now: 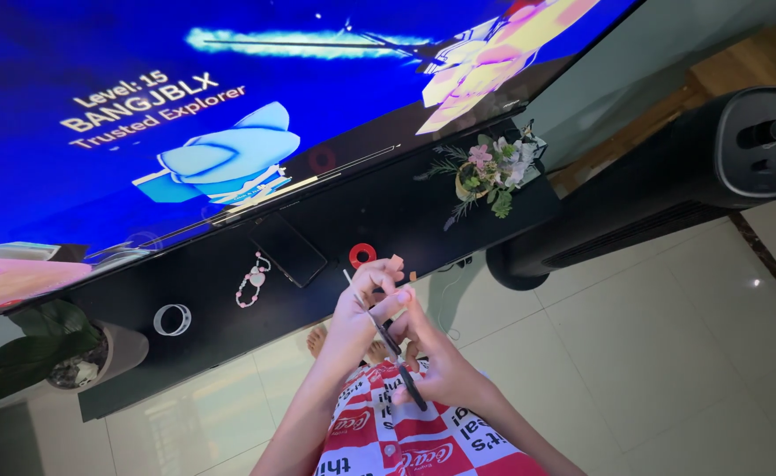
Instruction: The recorder removes a pillowcase from a pillow and then cuts a piece of red adhesive tape using a pair of scissors.
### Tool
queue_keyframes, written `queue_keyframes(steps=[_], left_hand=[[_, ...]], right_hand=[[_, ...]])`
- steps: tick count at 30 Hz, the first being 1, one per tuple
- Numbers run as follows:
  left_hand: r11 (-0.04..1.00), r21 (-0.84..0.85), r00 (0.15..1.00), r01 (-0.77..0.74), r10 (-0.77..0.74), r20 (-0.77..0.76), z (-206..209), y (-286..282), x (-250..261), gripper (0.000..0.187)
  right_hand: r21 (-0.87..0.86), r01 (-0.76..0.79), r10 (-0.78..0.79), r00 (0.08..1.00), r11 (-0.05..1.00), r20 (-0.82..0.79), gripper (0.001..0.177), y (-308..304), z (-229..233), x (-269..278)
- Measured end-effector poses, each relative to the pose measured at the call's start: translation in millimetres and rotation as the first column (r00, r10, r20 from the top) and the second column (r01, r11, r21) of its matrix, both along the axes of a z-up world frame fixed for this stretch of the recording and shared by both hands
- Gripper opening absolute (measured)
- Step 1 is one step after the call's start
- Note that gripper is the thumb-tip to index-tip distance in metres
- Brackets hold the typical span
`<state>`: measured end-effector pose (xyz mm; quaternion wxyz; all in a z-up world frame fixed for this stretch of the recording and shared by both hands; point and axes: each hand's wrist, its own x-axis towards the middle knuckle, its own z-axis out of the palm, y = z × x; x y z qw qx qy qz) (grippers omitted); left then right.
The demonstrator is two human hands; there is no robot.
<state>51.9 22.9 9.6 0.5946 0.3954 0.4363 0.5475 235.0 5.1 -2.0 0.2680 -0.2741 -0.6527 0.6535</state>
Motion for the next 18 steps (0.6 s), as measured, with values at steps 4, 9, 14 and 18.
queue_keyframes(steps=[4,9,14,18], left_hand=[[0.998,-0.057,0.993,0.02,-0.013,0.114,13,-4,6,0.01],[0.972,-0.226,0.946,0.058,0.019,0.322,11,-9,12,0.015],[0.993,0.113,0.999,-0.02,0.023,-0.023,7,-8,11,0.009],[1.0,0.018,0.981,-0.002,-0.002,0.194,12,-8,12,0.008]], right_hand=[[-0.087,0.023,-0.033,0.993,0.996,-0.113,0.157,-4,-17,-1],[-0.334,-0.059,-0.071,0.928,0.941,-0.366,0.169,-3,-5,-6],[-0.421,-0.107,-0.091,0.901,0.901,-0.425,0.176,0,12,-7],[-0.509,-0.237,-0.073,0.854,0.827,-0.515,0.169,-4,24,-3]])
